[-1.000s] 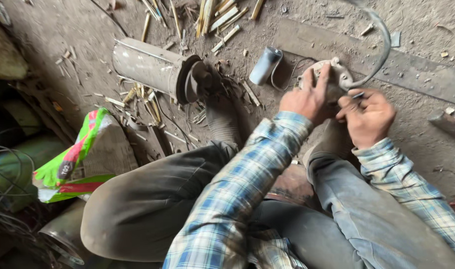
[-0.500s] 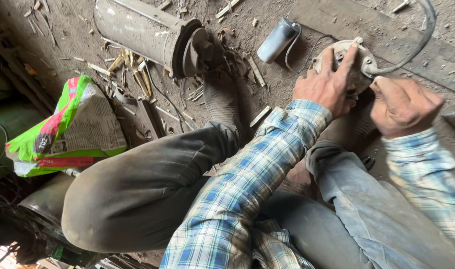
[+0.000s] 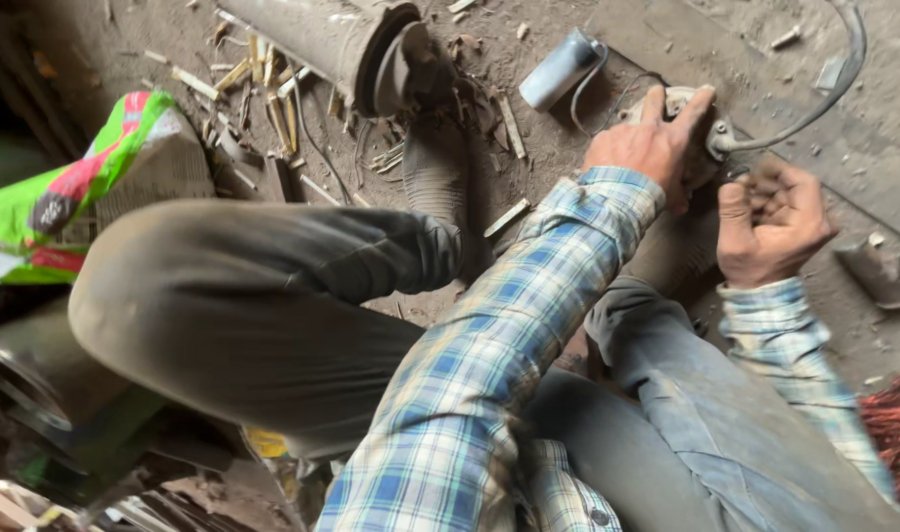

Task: The person sits on the floor and uses a screwdriver to manipulate a small electrical component, likely a switch or connector. They repeatedly tighten and loosen screws while adjusting wires attached to the device.

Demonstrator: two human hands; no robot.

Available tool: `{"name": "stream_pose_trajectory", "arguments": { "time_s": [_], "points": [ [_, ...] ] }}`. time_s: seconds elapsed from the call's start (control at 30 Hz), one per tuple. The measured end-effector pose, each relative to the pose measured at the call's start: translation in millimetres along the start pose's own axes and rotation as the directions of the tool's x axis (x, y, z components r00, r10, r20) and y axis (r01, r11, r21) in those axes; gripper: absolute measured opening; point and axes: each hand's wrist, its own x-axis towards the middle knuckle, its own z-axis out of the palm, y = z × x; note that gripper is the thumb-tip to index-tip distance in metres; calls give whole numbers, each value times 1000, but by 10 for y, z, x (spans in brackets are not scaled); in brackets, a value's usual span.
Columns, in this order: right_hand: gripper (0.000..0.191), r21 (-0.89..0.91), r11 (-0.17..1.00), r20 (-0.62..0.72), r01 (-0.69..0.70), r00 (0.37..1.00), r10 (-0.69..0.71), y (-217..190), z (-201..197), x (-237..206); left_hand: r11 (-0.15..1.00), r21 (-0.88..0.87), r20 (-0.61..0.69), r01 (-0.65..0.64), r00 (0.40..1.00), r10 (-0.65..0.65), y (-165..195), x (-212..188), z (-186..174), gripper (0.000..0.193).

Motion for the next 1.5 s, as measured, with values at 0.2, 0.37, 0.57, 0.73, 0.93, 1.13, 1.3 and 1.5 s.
{"name": "stream_pose_trajectory", "arguments": {
  "time_s": [0.2, 0.37, 0.57, 0.73, 0.93, 1.13, 1.3, 1.5],
  "points": [
    [26, -289, 957, -12, -32, 999, 30, 82, -9, -87, 997, -2, 59, 74, 996, -74, 177, -207, -121, 134],
    [13, -589, 775, 191, 229, 971, -142, -111, -258, 83, 996, 21, 86, 87, 992, -88, 359, -171, -308, 138],
    [19, -360, 788, 418, 500, 841, -343, 116, -707, 515, 994, 74, 146, 86, 985, -96, 381, -63, -340, 134],
    [13, 185, 982, 131, 48, 989, -73, 208, -419, 261, 997, 65, 82, 45, 995, -50, 429, -134, -376, 132],
    [14, 890, 352, 115, -290, 889, 443, 308, 53, -101, 994, 82, 102, 75, 991, -83, 659, -192, -503, 123],
    [9, 766, 541, 189, -347, 926, 326, 506, 82, 209, 983, 131, 136, 132, 979, -150, 718, -41, -506, 119],
    [8, 677, 682, 181, -276, 961, 209, 454, -38, 371, 982, 138, 130, 132, 980, -150, 605, 78, -478, 125],
    [25, 178, 984, -240, -21, 969, 64, 86, 20, 214, 986, 116, 120, 118, 984, -132, 606, 108, -455, 119]
  ]
}}
